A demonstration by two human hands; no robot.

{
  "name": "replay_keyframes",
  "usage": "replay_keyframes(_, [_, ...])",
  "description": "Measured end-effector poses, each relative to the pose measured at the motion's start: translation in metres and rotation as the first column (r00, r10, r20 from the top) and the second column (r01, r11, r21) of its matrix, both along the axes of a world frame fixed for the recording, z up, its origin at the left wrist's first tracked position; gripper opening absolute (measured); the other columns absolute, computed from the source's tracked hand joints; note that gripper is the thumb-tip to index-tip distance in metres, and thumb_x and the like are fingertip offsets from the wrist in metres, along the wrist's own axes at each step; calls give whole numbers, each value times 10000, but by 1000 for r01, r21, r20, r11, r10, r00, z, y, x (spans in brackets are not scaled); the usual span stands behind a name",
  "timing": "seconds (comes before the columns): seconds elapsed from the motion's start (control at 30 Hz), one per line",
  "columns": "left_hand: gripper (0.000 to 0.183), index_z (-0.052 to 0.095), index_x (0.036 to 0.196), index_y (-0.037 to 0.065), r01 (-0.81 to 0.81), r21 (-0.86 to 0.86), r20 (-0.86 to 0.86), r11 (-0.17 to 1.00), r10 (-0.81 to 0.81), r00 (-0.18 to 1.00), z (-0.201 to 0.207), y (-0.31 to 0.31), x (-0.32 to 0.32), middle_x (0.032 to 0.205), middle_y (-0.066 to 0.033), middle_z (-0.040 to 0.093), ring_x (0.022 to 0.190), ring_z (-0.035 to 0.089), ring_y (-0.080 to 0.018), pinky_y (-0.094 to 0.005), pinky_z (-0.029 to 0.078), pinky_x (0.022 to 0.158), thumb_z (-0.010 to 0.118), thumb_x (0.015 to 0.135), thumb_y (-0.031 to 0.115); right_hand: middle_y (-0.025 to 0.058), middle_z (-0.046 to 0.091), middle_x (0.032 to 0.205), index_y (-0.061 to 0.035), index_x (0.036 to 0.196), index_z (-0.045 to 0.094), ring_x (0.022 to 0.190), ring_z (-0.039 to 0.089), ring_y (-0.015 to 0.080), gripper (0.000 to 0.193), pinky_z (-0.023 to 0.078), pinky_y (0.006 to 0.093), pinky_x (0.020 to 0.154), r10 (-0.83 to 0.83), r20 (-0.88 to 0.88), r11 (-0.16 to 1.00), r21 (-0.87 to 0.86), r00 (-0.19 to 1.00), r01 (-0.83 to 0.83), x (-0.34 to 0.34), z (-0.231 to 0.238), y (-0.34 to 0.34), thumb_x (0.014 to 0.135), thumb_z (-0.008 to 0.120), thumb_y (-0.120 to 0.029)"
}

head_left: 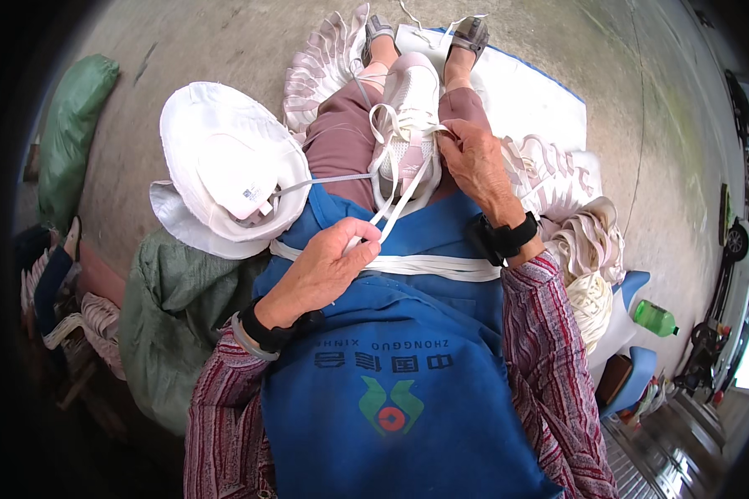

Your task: The recorder is lacing up a series of white shoes while sitting down.

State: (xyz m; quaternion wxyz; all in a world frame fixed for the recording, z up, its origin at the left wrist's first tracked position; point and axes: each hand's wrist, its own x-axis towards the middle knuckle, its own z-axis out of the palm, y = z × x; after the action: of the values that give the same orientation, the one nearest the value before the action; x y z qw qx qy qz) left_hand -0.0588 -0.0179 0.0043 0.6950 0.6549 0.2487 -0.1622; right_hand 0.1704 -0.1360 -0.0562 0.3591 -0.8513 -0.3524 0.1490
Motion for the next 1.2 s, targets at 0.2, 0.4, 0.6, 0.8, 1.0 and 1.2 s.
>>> replay_keyframes(0.2, [249,585,948,8,10,65,11,998,-10,1000,-5,6,-3,662,44,434,590,378,-39,-197,319,507,500,971,241,182,641,800,20,908,659,716,640,304,189,503,363,695,-2,-57,985,170,998,11,3,4,21,814,576,-121])
replay_keyframes(0.4, [226,550,1038,12,65,60,114,996,-72,991,-5,-14,9,697,12,479,623,423,-54,-208,370,548,509,961,220,103,657,763,-5,1004,656,626,615,154,221,510,273,616,-5,-82,1000,-22,997,3,11,4,18,824,588,-114])
replay_keyframes(0.6, [247,545,1038,-5,-71,235,86,969,52,995,-7,3,1,737,-12,529,644,446,-66,-233,393,571,558,927,215,179,615,959,-10,1017,637,703,626,277,262,515,342,689,-47,74,996,78,996,41,3,17,1,789,630,-139])
replay_keyframes(0.8, [218,588,919,-7,77,107,-4,991,-77,997,-10,-4,-3,667,4,502,627,436,-67,-252,391,563,557,919,208,187,606,944,-20,1014,642,731,638,301,282,518,384,676,46,102,995,81,994,-54,-5,25,33,804,660,-208])
replay_keyframes(1.0, [221,538,1027,4,13,237,39,971,-23,999,0,0,1,660,-50,506,607,455,-110,-263,400,563,548,916,195,192,601,915,-20,885,651,760,632,360,228,521,435,667,218,225,974,-103,950,-200,-8,6,57,787,642,-225])
replay_keyframes(1.2, [250,514,1044,0,-18,268,19,963,13,1000,-8,1,-14,729,-142,606,653,584,-190,-329,459,609,582,901,193,177,626,794,-4,828,625,731,628,339,191,495,408,664,106,183,992,-80,977,-93,-17,13,61,781,640,-188])
